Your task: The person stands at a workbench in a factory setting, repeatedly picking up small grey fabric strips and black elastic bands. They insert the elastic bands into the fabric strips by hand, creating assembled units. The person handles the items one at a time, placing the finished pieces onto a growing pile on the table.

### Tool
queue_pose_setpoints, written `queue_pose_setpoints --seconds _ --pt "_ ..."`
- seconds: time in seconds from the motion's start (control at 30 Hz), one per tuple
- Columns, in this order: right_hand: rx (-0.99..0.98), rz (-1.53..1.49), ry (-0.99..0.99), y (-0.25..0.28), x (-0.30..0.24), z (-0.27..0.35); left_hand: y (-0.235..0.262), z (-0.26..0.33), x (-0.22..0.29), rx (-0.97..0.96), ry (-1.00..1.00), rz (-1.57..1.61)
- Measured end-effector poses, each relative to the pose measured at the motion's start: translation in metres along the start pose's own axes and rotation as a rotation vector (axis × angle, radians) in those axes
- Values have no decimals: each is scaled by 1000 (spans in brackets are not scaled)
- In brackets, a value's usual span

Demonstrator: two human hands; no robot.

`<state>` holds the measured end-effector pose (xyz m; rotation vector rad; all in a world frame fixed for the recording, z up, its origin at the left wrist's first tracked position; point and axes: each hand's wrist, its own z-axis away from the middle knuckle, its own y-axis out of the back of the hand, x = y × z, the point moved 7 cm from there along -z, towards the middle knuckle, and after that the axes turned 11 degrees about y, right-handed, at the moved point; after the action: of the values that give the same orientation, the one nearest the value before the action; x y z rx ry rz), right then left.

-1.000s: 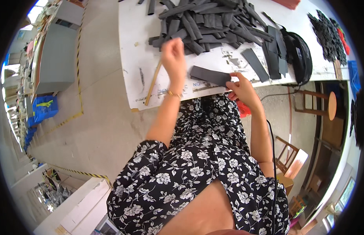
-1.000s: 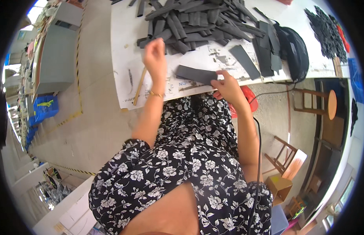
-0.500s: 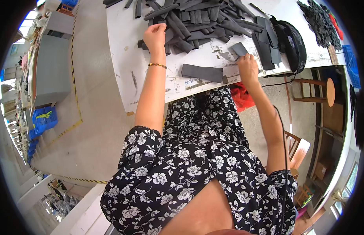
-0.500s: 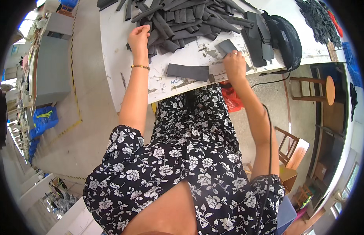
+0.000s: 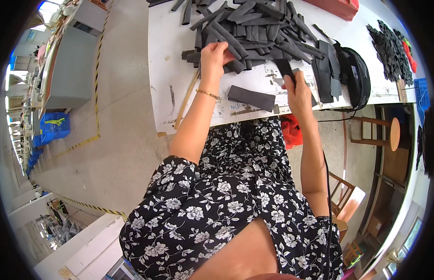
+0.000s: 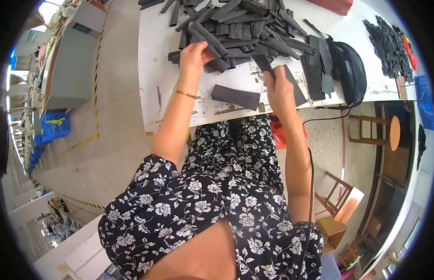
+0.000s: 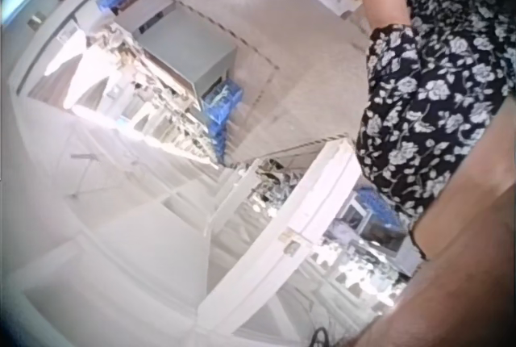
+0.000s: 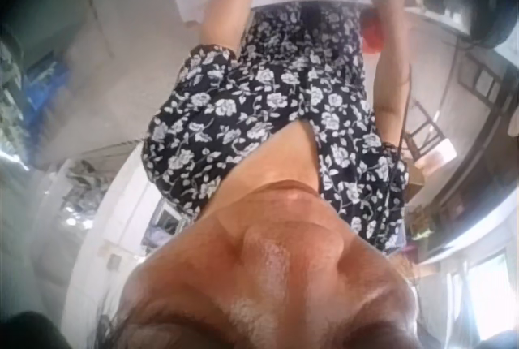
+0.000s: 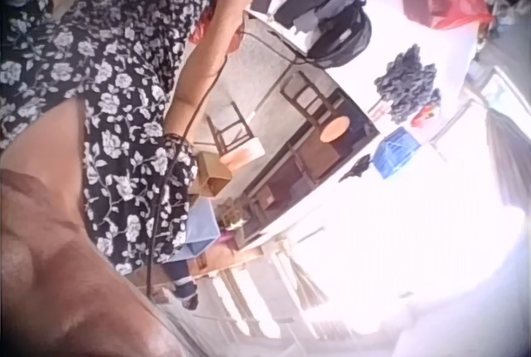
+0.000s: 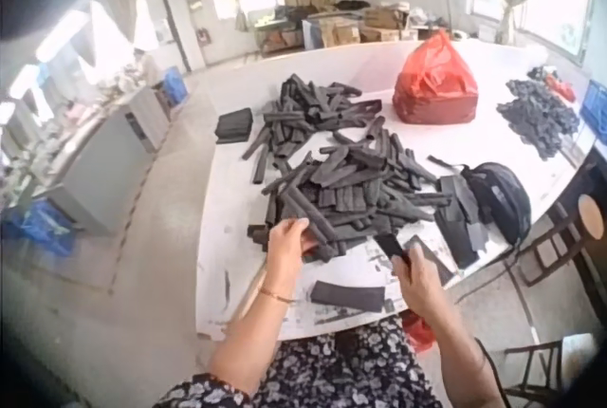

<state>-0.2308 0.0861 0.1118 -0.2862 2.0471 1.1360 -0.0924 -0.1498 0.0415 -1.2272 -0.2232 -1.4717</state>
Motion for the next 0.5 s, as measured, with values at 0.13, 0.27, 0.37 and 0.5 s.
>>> queue_pose_setpoints --seconds 0.13,0.27,0.37,0.5 --pt "-183 -144 -18 -26 -27 3 13 13 -22 -89 111 251" --pt "-253 -32 81 -30 -29 13 10 31 -28 -141 239 416" --pt "-271 -196 -4 -26 -37 16 9 37 -28 -176 252 516" --pt "-156 -248 69 -10 -52 12 -2 50 -21 -243 253 467"
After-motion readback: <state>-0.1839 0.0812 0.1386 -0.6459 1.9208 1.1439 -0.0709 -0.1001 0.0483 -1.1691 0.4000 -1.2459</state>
